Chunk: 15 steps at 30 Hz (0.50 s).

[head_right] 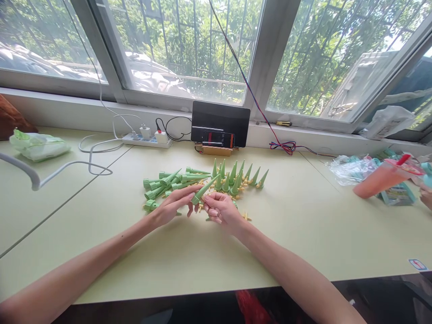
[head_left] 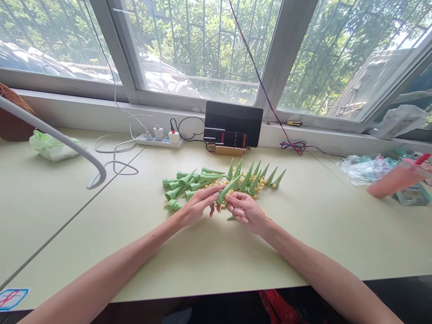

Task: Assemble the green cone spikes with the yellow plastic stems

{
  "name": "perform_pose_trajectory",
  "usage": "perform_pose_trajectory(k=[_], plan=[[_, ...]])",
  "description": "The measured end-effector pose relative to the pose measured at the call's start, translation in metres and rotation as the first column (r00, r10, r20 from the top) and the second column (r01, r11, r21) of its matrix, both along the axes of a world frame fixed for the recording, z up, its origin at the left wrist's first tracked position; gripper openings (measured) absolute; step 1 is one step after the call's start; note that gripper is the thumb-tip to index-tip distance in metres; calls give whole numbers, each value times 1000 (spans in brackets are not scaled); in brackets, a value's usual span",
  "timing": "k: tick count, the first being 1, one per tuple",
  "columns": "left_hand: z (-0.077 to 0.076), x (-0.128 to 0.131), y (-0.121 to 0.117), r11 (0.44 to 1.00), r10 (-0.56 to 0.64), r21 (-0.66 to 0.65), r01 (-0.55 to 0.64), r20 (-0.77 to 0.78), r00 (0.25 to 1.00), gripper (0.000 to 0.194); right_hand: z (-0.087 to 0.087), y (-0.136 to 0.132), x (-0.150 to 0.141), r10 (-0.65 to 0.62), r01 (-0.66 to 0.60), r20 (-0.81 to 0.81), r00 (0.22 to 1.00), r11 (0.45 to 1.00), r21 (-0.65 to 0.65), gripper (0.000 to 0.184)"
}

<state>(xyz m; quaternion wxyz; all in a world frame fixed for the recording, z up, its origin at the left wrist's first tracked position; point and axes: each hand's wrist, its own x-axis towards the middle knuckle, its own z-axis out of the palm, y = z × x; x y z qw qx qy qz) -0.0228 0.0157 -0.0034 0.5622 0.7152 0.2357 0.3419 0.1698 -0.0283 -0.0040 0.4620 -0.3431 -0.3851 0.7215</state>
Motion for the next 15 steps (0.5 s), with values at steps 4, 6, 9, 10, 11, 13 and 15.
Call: perform_pose_trajectory(k=[4,6,9,10,11,13,15], plan=[[-2,4,-2,999,35,28,-35,6,999,43,-2,-2,-2,-143,130,82,986,981,145,38],[-3,6,-4,995,64,79,-64,0,998,42,-4,-4,-4,-241,191,151,959,940,283,36],[-2,9,-6,978,116,179,-110,-27,993,40,-6,-8,-6,-387,237,253,887,850,470,32],[-2,10,-6,972,121,208,-110,-39,992,39,-6,-9,-7,-438,242,283,853,813,529,31],[-2,10,-6,966,117,237,-101,-54,992,38,-7,-10,-8,-488,234,313,815,771,593,30],[-1,10,-7,954,100,293,-71,-85,991,36,-8,-12,-9,-575,183,358,735,677,713,28],[-1,10,-7,941,90,334,-48,-112,990,33,-9,-12,-9,-638,116,383,668,598,793,24]])
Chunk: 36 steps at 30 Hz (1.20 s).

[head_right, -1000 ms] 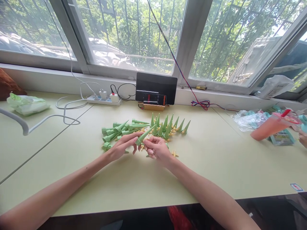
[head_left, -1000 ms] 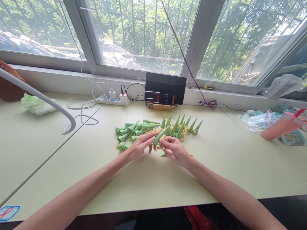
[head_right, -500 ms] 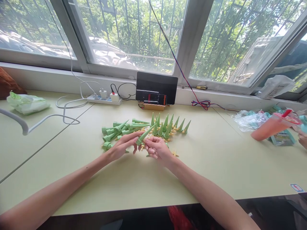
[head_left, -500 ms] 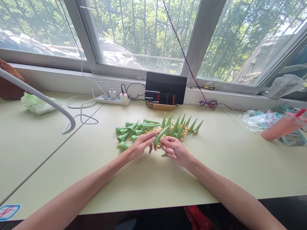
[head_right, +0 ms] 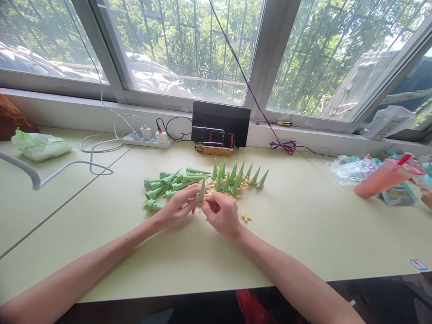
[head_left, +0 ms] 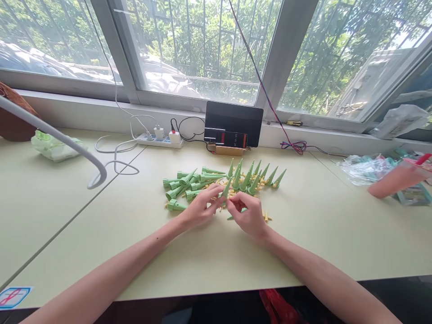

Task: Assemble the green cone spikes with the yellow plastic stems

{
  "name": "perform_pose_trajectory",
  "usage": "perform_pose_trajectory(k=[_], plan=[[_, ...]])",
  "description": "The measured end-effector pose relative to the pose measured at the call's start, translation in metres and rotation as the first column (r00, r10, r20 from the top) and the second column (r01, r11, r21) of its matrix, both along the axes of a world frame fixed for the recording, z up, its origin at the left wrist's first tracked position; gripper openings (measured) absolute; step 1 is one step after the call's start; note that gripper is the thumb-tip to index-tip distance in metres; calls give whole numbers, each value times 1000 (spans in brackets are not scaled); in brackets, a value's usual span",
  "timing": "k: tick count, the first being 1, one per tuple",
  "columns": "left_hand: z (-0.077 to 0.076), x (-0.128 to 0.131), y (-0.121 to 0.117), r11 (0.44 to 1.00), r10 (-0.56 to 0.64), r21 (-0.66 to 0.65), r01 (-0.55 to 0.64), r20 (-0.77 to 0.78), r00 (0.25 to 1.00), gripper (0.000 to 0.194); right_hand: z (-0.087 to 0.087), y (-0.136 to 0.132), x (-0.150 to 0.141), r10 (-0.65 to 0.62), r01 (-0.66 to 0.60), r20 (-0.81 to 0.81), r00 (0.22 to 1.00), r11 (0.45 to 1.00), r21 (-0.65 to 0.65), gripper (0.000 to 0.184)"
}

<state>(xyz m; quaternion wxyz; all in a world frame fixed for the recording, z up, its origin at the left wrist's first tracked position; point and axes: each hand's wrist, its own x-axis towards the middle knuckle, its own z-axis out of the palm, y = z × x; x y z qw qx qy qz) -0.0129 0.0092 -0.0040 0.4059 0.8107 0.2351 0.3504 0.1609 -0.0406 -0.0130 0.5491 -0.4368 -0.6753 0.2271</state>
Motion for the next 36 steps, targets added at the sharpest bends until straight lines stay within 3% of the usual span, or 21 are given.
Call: perform_pose_trajectory(k=[7,12,21,36], plan=[[-1,-2,1,998,-29,51,31,-39,999,32,-2,1,1,-59,41,127,990,990,138,12],[1,0,-1,996,-60,63,61,-22,998,32,1,-1,0,-122,74,190,974,968,238,14],[2,1,-4,992,-51,115,55,-40,998,24,1,-1,-2,-56,12,194,979,974,225,18],[-7,0,-2,994,-45,99,52,-73,996,36,-4,1,0,-69,18,207,976,971,238,19]])
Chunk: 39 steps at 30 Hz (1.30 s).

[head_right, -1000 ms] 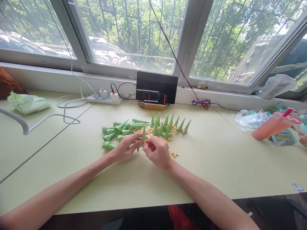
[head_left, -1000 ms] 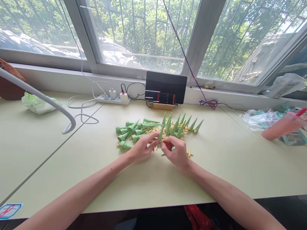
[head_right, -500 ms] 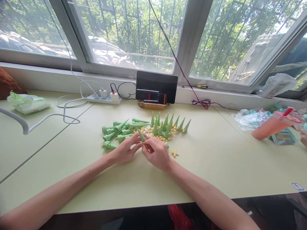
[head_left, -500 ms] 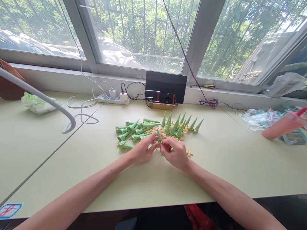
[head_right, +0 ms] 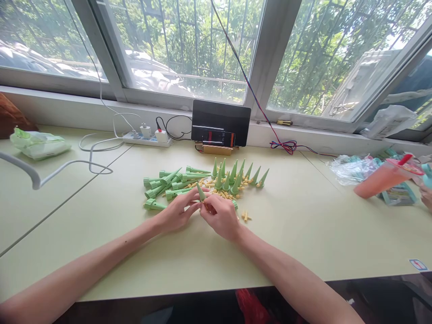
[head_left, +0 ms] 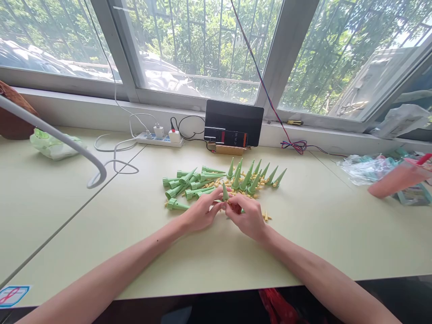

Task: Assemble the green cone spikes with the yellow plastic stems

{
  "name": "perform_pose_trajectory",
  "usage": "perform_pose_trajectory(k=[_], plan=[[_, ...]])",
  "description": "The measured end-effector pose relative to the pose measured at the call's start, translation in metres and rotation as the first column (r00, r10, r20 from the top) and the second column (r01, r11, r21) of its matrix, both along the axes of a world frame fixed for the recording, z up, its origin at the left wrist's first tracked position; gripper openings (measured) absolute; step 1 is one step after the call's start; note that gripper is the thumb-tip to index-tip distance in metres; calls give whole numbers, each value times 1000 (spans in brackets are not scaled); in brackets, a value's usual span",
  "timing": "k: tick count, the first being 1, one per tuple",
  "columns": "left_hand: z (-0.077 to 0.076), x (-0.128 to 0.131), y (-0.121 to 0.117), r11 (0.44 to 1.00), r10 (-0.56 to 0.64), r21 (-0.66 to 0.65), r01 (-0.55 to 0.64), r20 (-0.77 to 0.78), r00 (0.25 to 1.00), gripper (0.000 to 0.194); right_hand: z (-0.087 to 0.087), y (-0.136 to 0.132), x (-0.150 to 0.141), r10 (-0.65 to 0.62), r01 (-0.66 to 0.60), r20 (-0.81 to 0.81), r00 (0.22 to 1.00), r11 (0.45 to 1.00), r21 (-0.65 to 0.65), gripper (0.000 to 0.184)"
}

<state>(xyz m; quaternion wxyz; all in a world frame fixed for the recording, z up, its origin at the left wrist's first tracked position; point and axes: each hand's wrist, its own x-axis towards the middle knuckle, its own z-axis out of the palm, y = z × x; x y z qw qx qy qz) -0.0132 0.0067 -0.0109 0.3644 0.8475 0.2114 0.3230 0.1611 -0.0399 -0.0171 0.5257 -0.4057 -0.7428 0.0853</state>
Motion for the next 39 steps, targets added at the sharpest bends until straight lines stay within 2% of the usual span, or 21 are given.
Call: perform_pose_trajectory(k=[14,23,29,39], plan=[[-1,2,-2,1000,-4,-14,4,14,1000,36,0,-1,-1,-16,16,5,1000,1000,16,16],[2,4,-5,999,-4,-52,6,37,999,21,-1,-2,-3,1,-2,-96,995,1000,-4,5],[3,3,-6,999,-2,-38,3,35,999,11,-2,-2,-3,18,-23,-150,989,999,-35,13],[4,3,-6,1000,-7,-28,9,37,999,12,-4,-3,-3,16,-23,-156,988,999,-45,10]])
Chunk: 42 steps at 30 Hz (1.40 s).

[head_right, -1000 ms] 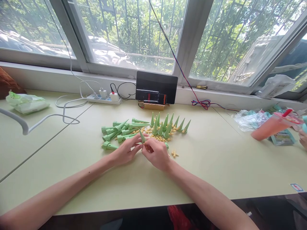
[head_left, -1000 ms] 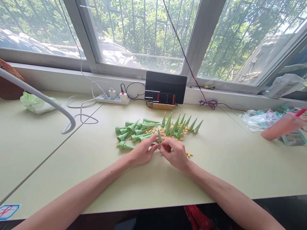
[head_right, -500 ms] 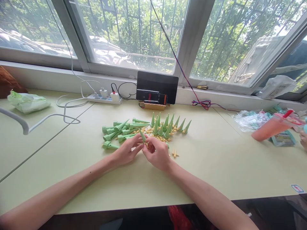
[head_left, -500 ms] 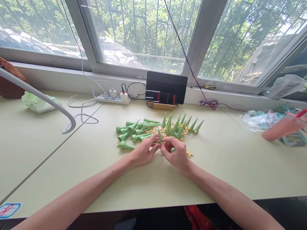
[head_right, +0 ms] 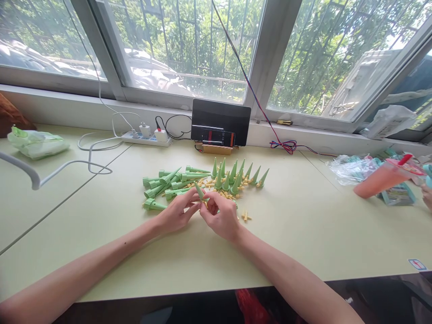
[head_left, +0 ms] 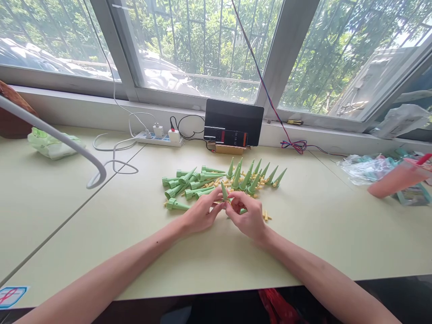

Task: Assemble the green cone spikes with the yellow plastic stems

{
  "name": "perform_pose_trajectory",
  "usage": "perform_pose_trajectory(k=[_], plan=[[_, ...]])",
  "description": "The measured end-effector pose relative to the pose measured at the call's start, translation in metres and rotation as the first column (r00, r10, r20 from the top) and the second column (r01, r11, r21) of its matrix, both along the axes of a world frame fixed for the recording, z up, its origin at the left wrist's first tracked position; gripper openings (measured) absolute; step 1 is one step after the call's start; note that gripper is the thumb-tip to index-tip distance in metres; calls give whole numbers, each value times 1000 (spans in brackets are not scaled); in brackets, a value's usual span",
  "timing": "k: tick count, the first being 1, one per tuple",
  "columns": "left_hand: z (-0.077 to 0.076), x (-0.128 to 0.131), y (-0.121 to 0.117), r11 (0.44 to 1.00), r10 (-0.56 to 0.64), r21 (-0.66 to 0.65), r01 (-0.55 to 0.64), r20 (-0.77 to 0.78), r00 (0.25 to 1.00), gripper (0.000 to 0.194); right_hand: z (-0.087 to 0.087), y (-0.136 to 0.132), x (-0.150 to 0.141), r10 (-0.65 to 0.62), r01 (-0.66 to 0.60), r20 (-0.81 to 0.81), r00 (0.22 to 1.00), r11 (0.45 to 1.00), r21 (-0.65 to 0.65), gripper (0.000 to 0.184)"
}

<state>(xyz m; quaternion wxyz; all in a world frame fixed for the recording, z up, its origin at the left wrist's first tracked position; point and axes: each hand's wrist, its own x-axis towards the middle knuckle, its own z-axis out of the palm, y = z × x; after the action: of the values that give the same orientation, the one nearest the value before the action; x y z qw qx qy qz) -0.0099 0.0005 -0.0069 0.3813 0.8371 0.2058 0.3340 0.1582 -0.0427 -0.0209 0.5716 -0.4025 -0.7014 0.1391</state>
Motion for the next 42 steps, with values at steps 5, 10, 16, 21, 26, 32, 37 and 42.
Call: perform_pose_trajectory(k=[5,10,16,21,26,32,37,42], plan=[[0,-1,-1,1000,14,7,-14,2,1000,6,2,0,0,3,-3,0,1000,1000,-4,10],[0,-1,-1,1000,23,9,-23,5,1000,5,2,0,0,5,-5,3,1000,1000,-9,10],[-2,-1,1,1000,20,12,-20,1,1000,5,1,0,0,0,0,4,1000,1000,-14,11],[-1,-1,0,1000,20,7,-20,5,1000,8,2,0,0,1,-1,14,1000,1000,-17,11],[0,-1,-1,1000,27,-6,-27,12,1000,10,3,0,0,2,-1,14,1000,1000,-27,11],[-2,-1,0,1000,18,3,-18,32,999,10,3,0,0,0,1,20,1000,999,-44,11],[-1,-1,-1,1000,10,-29,-8,47,999,12,3,0,0,11,-10,11,1000,1000,-22,12],[-2,-1,-1,999,5,-35,-3,39,999,11,4,0,0,5,-5,18,1000,999,-34,11]])
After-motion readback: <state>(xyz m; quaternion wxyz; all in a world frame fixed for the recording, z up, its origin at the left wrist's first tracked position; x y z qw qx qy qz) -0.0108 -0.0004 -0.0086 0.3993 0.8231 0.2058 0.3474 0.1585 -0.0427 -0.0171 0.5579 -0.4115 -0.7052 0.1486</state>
